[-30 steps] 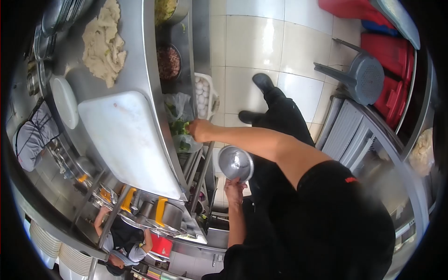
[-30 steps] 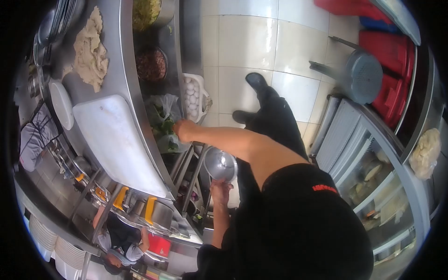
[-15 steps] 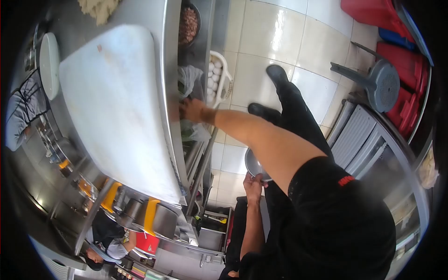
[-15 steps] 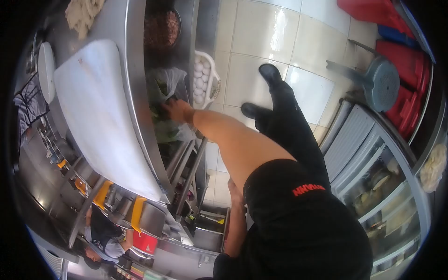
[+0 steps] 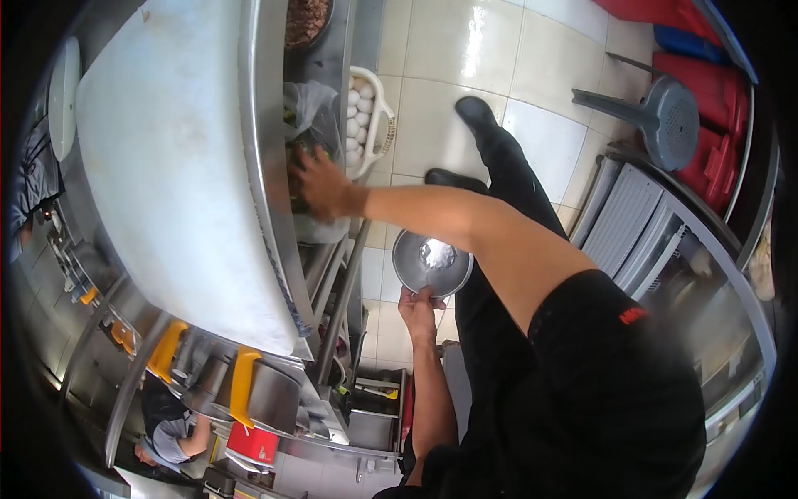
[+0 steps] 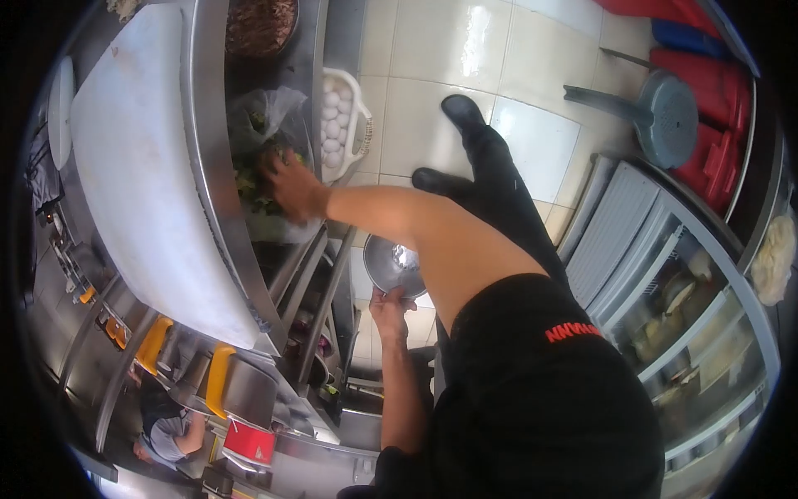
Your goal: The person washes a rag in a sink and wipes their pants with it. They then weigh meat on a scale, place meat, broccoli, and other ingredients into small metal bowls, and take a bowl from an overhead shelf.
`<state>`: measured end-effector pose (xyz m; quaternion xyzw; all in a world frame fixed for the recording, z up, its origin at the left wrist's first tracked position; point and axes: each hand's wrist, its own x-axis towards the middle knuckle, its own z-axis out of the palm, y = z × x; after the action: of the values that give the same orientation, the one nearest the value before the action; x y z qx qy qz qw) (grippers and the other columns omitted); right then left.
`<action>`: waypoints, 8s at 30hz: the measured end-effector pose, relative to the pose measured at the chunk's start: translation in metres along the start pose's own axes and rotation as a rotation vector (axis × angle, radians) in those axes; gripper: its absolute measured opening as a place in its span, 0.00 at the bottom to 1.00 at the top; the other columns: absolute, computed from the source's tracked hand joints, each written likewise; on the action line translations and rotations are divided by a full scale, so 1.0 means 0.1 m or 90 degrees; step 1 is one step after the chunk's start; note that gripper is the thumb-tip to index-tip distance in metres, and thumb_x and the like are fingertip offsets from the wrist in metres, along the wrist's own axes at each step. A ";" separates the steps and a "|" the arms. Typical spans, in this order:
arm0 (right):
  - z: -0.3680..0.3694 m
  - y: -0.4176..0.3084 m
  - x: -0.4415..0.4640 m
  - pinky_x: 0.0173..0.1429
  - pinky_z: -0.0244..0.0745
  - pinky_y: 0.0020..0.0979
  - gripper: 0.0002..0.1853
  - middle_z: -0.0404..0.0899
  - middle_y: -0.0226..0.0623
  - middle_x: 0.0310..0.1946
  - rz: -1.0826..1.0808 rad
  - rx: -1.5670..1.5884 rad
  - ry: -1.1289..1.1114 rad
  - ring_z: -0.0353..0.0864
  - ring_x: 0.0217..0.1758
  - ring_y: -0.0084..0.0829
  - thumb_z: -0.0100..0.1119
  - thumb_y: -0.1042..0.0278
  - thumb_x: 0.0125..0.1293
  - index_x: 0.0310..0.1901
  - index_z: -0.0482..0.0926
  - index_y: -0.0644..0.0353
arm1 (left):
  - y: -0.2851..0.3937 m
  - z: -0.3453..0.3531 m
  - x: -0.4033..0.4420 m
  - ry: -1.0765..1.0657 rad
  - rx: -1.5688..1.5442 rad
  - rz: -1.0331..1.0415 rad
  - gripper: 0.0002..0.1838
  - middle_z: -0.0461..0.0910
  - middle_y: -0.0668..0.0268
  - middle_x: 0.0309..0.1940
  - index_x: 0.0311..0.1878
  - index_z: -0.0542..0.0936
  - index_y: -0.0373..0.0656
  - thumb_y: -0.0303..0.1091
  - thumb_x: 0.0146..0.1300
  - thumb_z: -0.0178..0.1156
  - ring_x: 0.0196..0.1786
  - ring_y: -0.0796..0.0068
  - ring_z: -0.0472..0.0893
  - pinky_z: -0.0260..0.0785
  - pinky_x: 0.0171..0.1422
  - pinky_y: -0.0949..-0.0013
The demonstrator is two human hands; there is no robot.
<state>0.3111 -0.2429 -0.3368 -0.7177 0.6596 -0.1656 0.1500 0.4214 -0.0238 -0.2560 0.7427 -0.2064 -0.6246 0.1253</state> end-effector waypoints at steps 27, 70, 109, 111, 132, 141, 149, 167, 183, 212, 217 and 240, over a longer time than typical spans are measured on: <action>0.37 -0.08 -0.14 0.42 0.68 0.37 0.14 0.71 0.31 0.45 -0.087 0.180 0.167 0.69 0.47 0.35 0.54 0.67 0.54 0.45 0.76 0.49 | -0.04 0.05 0.21 0.001 -0.030 -0.029 0.09 0.75 0.60 0.26 0.37 0.71 0.34 0.21 0.50 0.51 0.16 0.74 0.71 0.65 0.17 0.75; 0.49 -0.23 0.02 0.33 0.76 0.36 0.15 0.75 0.38 0.46 -0.078 0.218 -0.042 0.81 0.36 0.35 0.52 0.66 0.54 0.45 0.77 0.52 | 0.09 0.30 0.45 -0.015 0.023 0.015 0.12 0.77 0.61 0.28 0.40 0.73 0.34 0.22 0.49 0.52 0.20 0.76 0.74 0.65 0.18 0.76; -0.76 0.72 -1.38 0.40 0.71 0.32 0.14 0.76 0.34 0.33 0.104 0.426 -0.157 0.75 0.39 0.34 0.62 0.69 0.43 0.35 0.78 0.58 | 0.66 0.48 0.62 -0.109 0.063 0.104 0.11 0.77 0.66 0.31 0.43 0.73 0.36 0.23 0.55 0.55 0.24 0.79 0.74 0.65 0.21 0.77; -0.73 0.57 -1.25 0.41 0.71 0.32 0.14 0.75 0.33 0.33 0.118 0.412 -0.064 0.73 0.41 0.34 0.62 0.68 0.43 0.35 0.78 0.58 | 0.62 0.44 0.65 -0.107 0.060 0.102 0.12 0.77 0.66 0.31 0.44 0.73 0.37 0.23 0.55 0.56 0.25 0.80 0.74 0.65 0.21 0.78; 0.29 0.47 0.36 0.44 0.72 0.39 0.24 0.71 0.33 0.47 -0.044 0.158 0.144 0.69 0.54 0.38 0.56 0.60 0.51 0.53 0.72 0.39 | 0.35 0.33 0.64 -0.076 0.016 0.075 0.11 0.77 0.64 0.28 0.41 0.73 0.36 0.21 0.53 0.52 0.21 0.78 0.74 0.65 0.20 0.78; 0.40 0.15 0.57 0.46 0.67 0.36 0.17 0.74 0.33 0.44 0.022 0.127 0.051 0.72 0.50 0.33 0.53 0.60 0.55 0.49 0.75 0.32 | 0.38 0.45 0.66 -0.057 0.006 0.077 0.12 0.77 0.67 0.26 0.44 0.72 0.38 0.23 0.55 0.54 0.21 0.80 0.73 0.64 0.20 0.78; 0.24 0.10 0.82 0.48 0.73 0.32 0.16 0.73 0.35 0.52 0.056 0.241 -0.130 0.70 0.57 0.38 0.54 0.63 0.58 0.49 0.76 0.43 | 0.43 0.46 0.68 -0.054 -0.001 0.103 0.09 0.72 0.75 0.20 0.41 0.72 0.38 0.28 0.57 0.58 0.18 0.88 0.61 0.49 0.21 0.82; 0.20 0.42 1.10 0.66 0.58 0.42 0.29 0.66 0.35 0.61 0.017 0.229 -0.193 0.61 0.65 0.41 0.51 0.52 0.58 0.63 0.64 0.48 | 0.35 0.40 0.75 -0.056 -0.038 0.074 0.14 0.78 0.62 0.28 0.43 0.74 0.34 0.19 0.51 0.51 0.18 0.77 0.72 0.63 0.21 0.77; -0.70 0.86 -0.28 0.41 0.73 0.33 0.24 0.80 0.39 0.31 0.136 0.794 -0.253 0.79 0.35 0.32 0.64 0.52 0.49 0.46 0.79 0.57 | 0.48 0.32 0.88 -0.088 0.002 0.082 0.13 0.77 0.64 0.29 0.44 0.73 0.36 0.21 0.52 0.53 0.20 0.79 0.72 0.65 0.21 0.77; -0.48 1.30 -0.85 0.40 0.73 0.31 0.14 0.80 0.40 0.34 0.350 0.405 0.024 0.77 0.31 0.33 0.60 0.74 0.51 0.42 0.80 0.58 | 0.48 0.16 0.71 -0.092 0.066 0.109 0.12 0.77 0.63 0.27 0.44 0.73 0.35 0.18 0.56 0.49 0.17 0.81 0.69 0.61 0.19 0.77; -0.26 1.04 -0.40 0.44 0.74 0.39 0.12 0.80 0.42 0.33 0.321 0.437 -0.008 0.79 0.38 0.43 0.58 0.72 0.47 0.36 0.81 0.55 | 0.41 0.20 0.62 -0.048 0.006 0.053 0.10 0.77 0.62 0.22 0.40 0.75 0.32 0.18 0.53 0.51 0.16 0.78 0.70 0.60 0.17 0.77; -1.69 1.98 -3.12 0.44 0.73 0.38 0.13 0.80 0.50 0.32 0.495 0.128 -0.047 0.80 0.36 0.46 0.58 0.58 0.55 0.33 0.82 0.60 | 1.39 0.39 -0.66 -0.130 0.025 0.398 0.13 0.79 0.66 0.30 0.45 0.77 0.33 0.21 0.57 0.49 0.33 0.84 0.75 0.67 0.38 0.77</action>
<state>0.0360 0.0516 -0.2831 -0.4017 0.8567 -0.1341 0.2943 0.3530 -0.1133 -0.1437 0.5789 -0.4479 -0.6232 0.2756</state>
